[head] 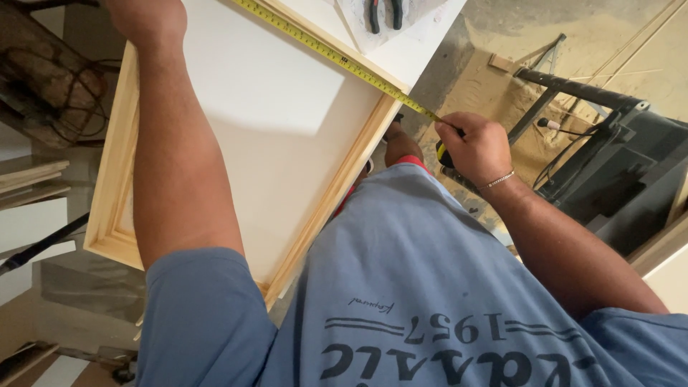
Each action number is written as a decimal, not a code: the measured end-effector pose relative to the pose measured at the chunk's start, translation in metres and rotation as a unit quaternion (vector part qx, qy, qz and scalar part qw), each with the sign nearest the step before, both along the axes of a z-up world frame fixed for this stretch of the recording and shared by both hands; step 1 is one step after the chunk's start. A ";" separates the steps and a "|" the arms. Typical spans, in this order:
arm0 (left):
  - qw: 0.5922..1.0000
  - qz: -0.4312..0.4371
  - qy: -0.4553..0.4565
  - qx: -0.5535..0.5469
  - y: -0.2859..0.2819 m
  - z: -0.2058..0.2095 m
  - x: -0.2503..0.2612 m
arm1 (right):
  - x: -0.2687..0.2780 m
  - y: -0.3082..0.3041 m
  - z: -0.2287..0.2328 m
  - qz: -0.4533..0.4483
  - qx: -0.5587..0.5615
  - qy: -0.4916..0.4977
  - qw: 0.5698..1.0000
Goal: Measuring wooden frames with a tape measure and checking their squareness with a framing square in a workshop.
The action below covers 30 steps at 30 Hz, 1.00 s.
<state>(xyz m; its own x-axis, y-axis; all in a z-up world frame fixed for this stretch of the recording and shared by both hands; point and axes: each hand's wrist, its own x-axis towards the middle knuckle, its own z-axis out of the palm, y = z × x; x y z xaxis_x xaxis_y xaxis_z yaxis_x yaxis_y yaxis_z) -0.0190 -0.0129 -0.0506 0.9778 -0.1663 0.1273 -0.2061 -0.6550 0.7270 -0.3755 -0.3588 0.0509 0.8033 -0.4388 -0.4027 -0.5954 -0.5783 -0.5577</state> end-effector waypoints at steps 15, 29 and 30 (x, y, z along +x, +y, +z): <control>0.979 0.116 -0.166 -0.028 0.176 0.083 -0.072 | 0.012 0.000 0.042 0.071 0.020 0.094 0.993; 0.836 0.545 -0.019 0.057 0.325 0.026 -0.352 | 0.036 0.075 0.061 0.114 0.022 0.123 0.986; 0.834 0.549 -0.027 0.049 0.312 0.031 -0.371 | 0.036 0.079 0.062 0.118 0.018 0.113 0.986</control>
<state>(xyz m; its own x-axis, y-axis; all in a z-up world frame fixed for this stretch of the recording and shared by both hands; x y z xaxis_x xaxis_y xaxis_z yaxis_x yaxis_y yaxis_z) -0.3903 0.2990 -0.0196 0.5417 0.8129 0.2140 0.5267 -0.5267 0.6673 -0.3391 -0.2795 0.1134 0.7693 -0.2328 -0.5949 -0.5585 -0.6972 -0.4494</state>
